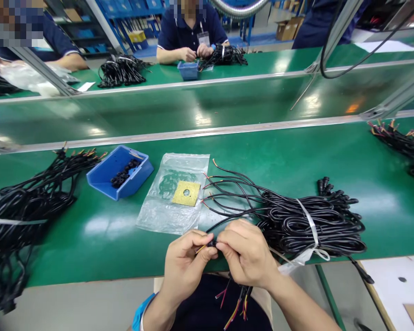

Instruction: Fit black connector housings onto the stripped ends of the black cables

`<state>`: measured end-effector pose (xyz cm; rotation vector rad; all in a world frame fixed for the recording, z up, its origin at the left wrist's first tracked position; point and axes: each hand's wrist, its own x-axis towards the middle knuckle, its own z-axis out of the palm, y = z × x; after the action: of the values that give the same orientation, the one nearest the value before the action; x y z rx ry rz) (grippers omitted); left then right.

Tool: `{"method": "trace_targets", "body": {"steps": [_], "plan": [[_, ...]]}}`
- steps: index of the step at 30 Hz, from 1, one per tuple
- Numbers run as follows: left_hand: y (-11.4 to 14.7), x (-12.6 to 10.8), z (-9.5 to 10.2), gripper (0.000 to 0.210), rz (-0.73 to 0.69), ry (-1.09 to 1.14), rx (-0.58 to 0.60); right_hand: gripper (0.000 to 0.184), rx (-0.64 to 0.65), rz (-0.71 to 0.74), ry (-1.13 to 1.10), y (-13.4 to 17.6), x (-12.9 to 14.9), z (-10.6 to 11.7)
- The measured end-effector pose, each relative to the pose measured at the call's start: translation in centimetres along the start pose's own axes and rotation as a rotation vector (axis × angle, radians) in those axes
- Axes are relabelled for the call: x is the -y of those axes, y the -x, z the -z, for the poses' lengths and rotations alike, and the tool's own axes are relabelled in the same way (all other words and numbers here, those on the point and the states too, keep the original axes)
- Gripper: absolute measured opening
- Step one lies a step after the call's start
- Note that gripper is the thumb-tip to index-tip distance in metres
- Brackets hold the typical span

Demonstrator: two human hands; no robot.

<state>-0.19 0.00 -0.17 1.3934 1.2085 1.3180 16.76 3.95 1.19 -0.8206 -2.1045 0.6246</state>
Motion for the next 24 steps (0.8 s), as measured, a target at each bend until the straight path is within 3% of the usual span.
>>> {"method": "trace_targets", "body": {"steps": [8, 15, 24], "plan": [[-0.38, -0.34, -0.01, 0.011, -0.148, -0.106, -0.003, 0.019, 0.018, 0.002, 0.026, 0.13, 0.02, -0.31], [-0.21, -0.4, 0.1, 0.004, 0.158, 0.067, 0.01, 0.008, -0.039, -0.044, 0.072, -0.03, 0.08, 0.04], [-0.44, -0.4, 0.05, 0.004, -0.044, -0.1, 0.039, 0.016, 0.003, -0.025, 0.041, 0.0, -0.08, 0.09]]}}
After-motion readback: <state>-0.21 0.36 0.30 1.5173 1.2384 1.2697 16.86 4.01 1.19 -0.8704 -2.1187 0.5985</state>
